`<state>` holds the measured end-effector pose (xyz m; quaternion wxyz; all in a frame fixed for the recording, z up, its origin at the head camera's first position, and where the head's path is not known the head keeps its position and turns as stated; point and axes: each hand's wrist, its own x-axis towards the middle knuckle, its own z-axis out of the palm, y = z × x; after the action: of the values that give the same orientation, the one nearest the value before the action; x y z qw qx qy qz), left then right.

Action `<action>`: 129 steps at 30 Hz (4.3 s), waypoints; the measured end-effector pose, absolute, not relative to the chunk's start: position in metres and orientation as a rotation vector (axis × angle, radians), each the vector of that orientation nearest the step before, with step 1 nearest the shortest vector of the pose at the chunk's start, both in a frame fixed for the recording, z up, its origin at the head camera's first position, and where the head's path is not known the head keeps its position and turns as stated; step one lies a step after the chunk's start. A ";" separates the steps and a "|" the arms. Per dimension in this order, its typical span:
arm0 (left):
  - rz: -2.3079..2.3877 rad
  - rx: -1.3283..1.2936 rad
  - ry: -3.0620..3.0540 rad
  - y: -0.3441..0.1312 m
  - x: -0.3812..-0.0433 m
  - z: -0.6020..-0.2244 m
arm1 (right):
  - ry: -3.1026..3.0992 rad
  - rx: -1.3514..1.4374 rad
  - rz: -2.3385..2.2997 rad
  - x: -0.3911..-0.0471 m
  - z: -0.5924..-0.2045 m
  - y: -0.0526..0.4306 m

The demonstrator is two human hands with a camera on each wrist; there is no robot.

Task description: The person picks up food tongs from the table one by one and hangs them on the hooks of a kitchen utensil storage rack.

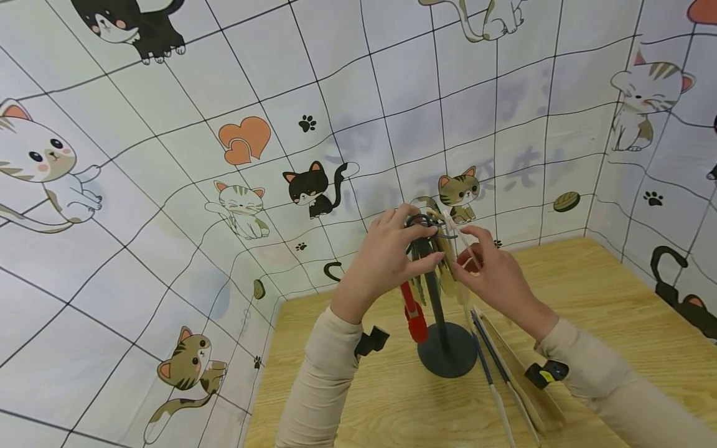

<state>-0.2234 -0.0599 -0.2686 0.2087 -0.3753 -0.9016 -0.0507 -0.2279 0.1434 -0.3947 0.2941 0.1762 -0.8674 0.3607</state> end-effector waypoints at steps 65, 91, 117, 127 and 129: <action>-0.358 -1.117 -2.546 -0.061 -0.226 -0.268 | -2.324 0.422 0.864 -0.231 -0.402 0.140; -0.353 -1.136 -2.495 -0.057 -0.227 -0.269 | -3.071 0.328 0.949 -0.222 -0.540 0.203; -0.201 -1.093 -2.556 -0.056 -0.226 -0.264 | -3.077 0.342 0.921 -0.220 -0.587 0.204; -0.212 -1.151 -2.590 -0.060 -0.225 -0.261 | -2.970 0.267 0.981 -0.215 -0.571 0.217; -0.212 -1.157 -2.587 -0.060 -0.225 -0.261 | -2.938 0.276 0.976 -0.212 -0.562 0.218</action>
<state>-0.2249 -0.0600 -0.2613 0.1494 -0.4025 -0.9001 -0.0738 -0.2124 0.2182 -0.5617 0.0168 0.0889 -0.9451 0.3140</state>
